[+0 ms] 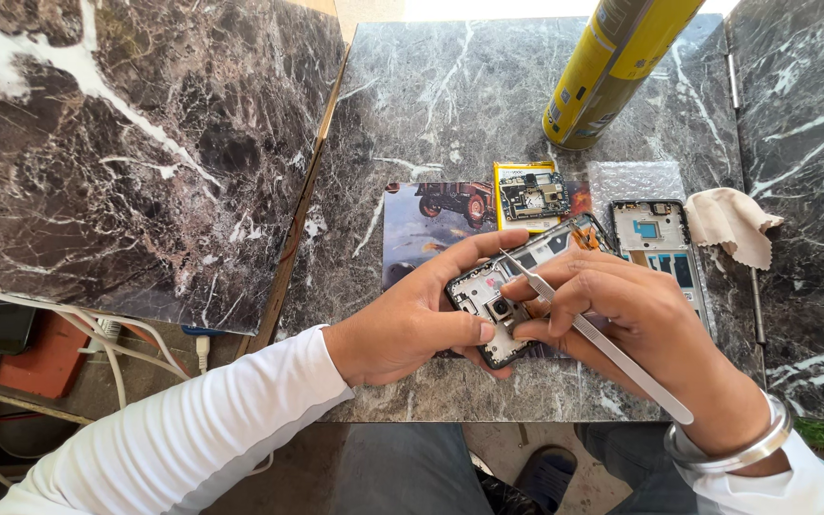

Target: The person holds a disassembled phone chassis in one hand and uses tweezers to pick at and reposition small internal components inside it. They work on a second phone frame on the bench, transfer a small part with the tweezers, and continue prying and adjusting parts inside the chassis.

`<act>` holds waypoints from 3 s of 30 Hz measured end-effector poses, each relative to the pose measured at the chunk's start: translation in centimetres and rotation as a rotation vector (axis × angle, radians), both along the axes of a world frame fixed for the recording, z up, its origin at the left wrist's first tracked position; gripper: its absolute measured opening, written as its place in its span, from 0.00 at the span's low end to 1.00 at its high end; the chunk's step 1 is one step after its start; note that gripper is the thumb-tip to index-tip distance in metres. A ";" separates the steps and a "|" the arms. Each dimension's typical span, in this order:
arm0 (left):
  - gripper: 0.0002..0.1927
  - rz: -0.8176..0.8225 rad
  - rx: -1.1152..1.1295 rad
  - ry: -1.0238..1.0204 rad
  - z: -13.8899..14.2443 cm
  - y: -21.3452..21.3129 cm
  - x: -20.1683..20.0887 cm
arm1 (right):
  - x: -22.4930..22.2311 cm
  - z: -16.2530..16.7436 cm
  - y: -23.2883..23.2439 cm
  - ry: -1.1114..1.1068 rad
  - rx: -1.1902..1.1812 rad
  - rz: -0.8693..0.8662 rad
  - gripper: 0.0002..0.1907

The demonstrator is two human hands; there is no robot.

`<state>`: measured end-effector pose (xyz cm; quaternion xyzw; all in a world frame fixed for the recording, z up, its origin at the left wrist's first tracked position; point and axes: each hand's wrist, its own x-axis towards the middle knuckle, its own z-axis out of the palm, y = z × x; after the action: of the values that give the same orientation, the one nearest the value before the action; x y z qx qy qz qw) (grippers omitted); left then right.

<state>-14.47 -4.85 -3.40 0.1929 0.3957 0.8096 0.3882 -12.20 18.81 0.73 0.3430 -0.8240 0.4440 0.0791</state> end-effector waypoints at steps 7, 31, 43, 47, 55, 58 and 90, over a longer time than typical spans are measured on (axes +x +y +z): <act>0.45 -0.029 0.000 -0.029 0.0 0.2 0.1 | -0.2 0.4 0.4 0.078 0.035 0.056 0.15; 0.44 -0.060 0.016 -0.068 0.1 0.3 0.5 | 0.8 1.3 -0.1 0.278 0.185 0.034 0.15; 0.44 -0.059 0.037 -0.032 0.5 0.2 0.6 | 1.2 1.2 -0.7 0.284 0.166 0.025 0.16; 0.44 -0.044 0.027 -0.023 0.7 0.2 0.6 | 1.1 1.2 -0.6 0.284 0.167 0.010 0.16; 0.44 -0.044 0.025 -0.034 1.0 0.3 0.6 | 1.1 1.1 -0.6 0.287 0.175 0.003 0.16; 0.44 -0.042 0.025 -0.051 0.9 0.3 0.6 | 1.1 1.0 -0.6 0.279 0.169 0.002 0.17; 0.45 -0.040 0.048 -0.073 0.9 0.4 0.5 | 0.9 1.0 -0.2 0.235 0.148 -0.037 0.17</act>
<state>-13.97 -4.44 -2.47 0.1803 0.3577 0.8176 0.4137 -11.31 18.60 1.70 0.3825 -0.8457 0.3370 0.1577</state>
